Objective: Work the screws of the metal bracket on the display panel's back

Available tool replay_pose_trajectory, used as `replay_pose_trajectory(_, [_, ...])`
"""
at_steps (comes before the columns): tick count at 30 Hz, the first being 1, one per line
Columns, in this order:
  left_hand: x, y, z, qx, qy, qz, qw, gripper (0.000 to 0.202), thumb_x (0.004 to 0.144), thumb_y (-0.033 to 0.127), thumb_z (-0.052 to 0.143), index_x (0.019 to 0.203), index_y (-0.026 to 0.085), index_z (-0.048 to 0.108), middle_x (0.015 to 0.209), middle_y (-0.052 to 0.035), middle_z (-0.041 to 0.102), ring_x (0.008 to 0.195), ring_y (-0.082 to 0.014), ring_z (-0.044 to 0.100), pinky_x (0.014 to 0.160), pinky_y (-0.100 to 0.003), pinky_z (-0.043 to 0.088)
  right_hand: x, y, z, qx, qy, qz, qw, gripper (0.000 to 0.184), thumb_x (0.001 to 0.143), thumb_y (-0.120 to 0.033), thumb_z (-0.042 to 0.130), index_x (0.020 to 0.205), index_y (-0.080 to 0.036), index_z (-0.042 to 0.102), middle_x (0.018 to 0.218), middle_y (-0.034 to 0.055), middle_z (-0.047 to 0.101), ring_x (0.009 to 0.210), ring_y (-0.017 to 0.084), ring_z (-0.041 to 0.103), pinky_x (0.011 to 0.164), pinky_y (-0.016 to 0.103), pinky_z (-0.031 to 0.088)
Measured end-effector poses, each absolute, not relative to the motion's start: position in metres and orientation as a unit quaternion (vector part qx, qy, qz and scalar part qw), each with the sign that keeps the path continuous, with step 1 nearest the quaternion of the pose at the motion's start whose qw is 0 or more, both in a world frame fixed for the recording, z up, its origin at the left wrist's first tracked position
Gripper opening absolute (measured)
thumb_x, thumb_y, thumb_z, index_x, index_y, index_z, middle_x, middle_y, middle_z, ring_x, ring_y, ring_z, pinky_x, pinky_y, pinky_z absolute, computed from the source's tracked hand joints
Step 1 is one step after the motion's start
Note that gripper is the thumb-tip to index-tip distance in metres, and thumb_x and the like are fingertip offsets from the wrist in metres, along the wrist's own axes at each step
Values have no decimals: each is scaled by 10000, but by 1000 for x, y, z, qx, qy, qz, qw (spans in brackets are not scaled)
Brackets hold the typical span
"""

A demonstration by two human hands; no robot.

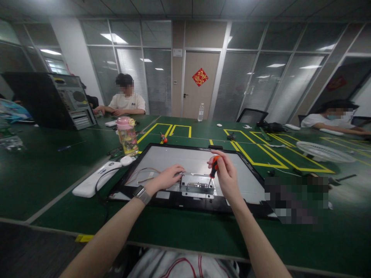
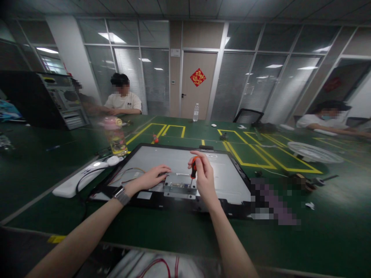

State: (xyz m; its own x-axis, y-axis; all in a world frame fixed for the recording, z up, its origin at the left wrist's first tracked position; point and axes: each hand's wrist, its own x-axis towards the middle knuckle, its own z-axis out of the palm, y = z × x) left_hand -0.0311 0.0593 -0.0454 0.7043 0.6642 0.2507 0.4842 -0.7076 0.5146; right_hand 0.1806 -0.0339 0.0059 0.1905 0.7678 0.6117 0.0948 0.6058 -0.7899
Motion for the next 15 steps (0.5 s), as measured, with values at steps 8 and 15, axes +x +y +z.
replay_pose_trajectory(8, [-30,60,-47,899,319,215,208,287,888,213,430,1110,187,611,1192,-66,576,1084,-180,548,1002,-299,393,176,-41,9,-398,-643,114,644,159,903,-300,481,878,-215,613,847,37,556,794,174,546,725,328,443])
replay_pose_trajectory(15, [-30,61,-47,901,313,220,204,298,880,187,433,1126,191,603,1186,-67,578,1080,-188,545,999,-317,398,169,-39,31,-376,-764,101,514,117,857,-246,574,913,-220,673,813,37,593,748,173,577,709,326,465])
